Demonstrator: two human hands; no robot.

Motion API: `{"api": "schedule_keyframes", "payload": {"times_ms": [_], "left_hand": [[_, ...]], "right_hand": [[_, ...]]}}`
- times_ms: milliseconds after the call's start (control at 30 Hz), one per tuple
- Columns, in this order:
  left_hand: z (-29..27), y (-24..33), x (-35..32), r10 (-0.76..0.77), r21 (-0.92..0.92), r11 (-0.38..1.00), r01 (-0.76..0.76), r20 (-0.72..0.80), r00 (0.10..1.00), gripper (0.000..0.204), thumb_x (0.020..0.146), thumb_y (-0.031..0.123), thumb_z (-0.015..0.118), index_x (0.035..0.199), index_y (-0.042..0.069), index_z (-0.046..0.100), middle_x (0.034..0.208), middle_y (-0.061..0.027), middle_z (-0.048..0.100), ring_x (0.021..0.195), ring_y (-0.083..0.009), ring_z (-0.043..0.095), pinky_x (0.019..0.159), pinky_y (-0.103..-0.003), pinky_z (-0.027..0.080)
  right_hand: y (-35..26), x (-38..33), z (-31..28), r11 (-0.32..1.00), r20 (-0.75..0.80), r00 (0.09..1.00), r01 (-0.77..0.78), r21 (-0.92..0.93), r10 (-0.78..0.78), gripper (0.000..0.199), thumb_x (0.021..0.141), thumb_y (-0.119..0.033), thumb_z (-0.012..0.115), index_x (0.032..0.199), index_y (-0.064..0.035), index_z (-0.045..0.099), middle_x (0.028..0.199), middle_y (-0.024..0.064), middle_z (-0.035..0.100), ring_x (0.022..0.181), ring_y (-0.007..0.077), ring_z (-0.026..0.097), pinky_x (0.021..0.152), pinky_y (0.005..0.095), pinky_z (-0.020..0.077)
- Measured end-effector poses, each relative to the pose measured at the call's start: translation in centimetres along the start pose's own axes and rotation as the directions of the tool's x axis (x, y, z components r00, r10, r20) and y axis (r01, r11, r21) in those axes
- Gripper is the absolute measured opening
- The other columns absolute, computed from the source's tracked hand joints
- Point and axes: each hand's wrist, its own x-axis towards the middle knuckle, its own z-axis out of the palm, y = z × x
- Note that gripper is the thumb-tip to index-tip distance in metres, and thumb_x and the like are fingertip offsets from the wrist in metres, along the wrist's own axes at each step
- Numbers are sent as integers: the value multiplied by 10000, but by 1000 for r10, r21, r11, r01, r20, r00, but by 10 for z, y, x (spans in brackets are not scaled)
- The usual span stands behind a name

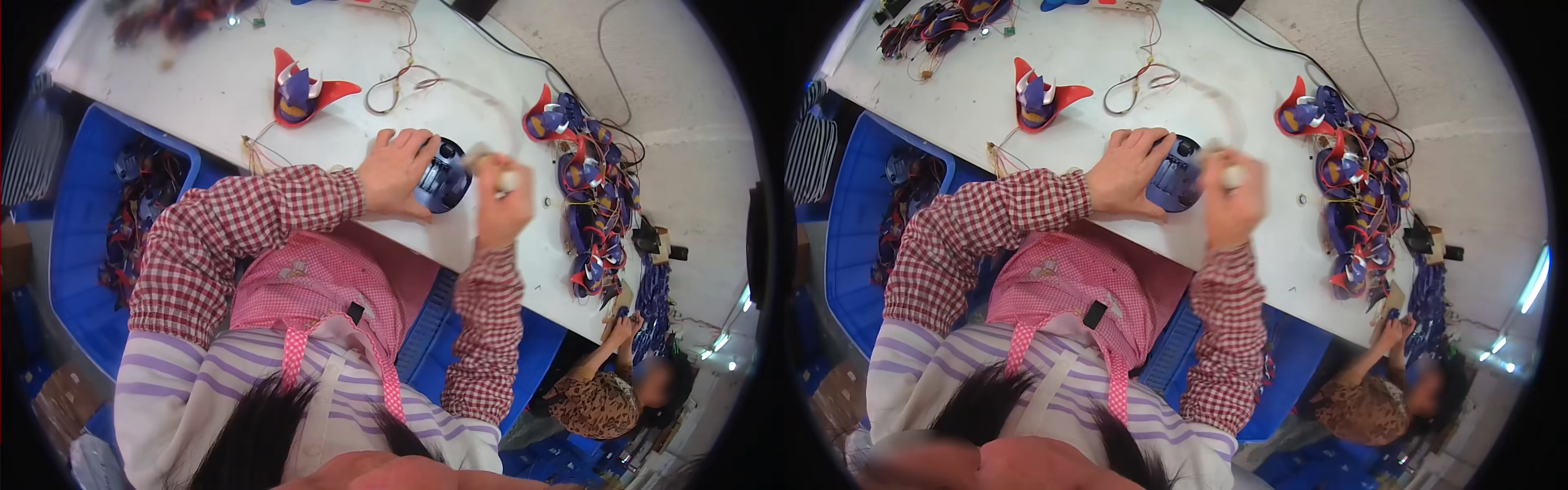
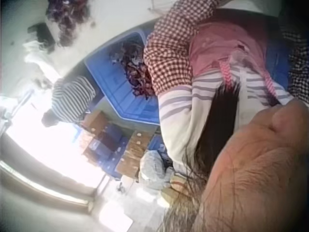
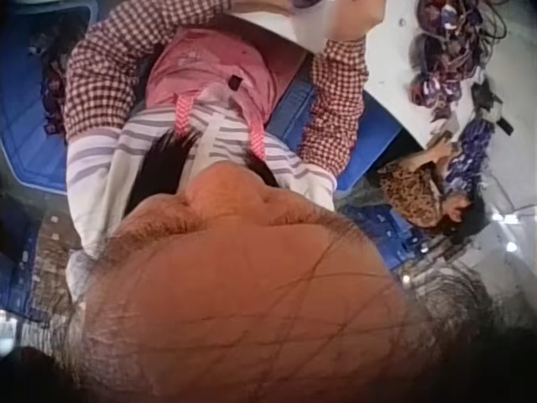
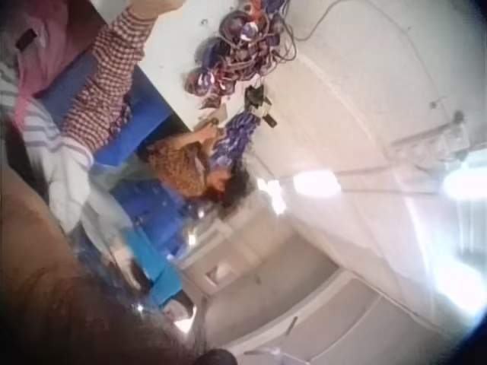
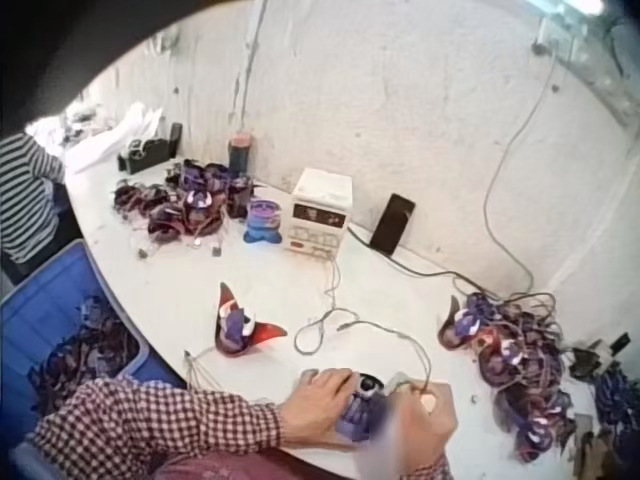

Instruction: The person is manually assembling and testing electronic toy components on a workbench in a factory setting.

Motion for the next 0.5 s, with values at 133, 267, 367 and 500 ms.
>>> {"api": "schedule_keyframes", "payload": {"times_ms": [133,267,367,500], "left_hand": [[-32,-13,-34,296,-54,943,-327,-312,903,737,683,314,729,1282,47,391,1268,-137,408,1119,-296,419,971,-426,317],[-88,-93,-92,-4,-117,991,-60,-484,875,655,694,231,749,1227,5,444,1213,-147,464,1075,-290,478,945,-387,371],[-104,-165,-102,-346,-320,921,224,-400,849,670,709,296,752,1234,6,453,1249,-156,445,1131,-286,450,974,-371,357],[-114,-226,-101,-164,101,978,183,-177,970,805,681,483,724,1283,32,437,1346,-147,381,1292,-314,295,1042,-437,260]], "right_hand": [[62,16,-5,934,138,926,-356,12,351,221,826,-205,661,910,-2,642,766,59,653,660,136,570,617,236,472],[87,2,-3,897,169,881,-437,-66,442,264,823,-226,665,952,2,639,784,58,650,640,138,544,602,234,458],[67,4,-1,946,-84,982,-187,-263,171,290,817,-175,657,1027,9,577,903,86,580,681,154,507,620,248,441],[-77,1,39,989,169,984,-71,131,48,327,787,-84,621,1097,-7,551,937,88,539,701,181,494,644,260,427]]}}
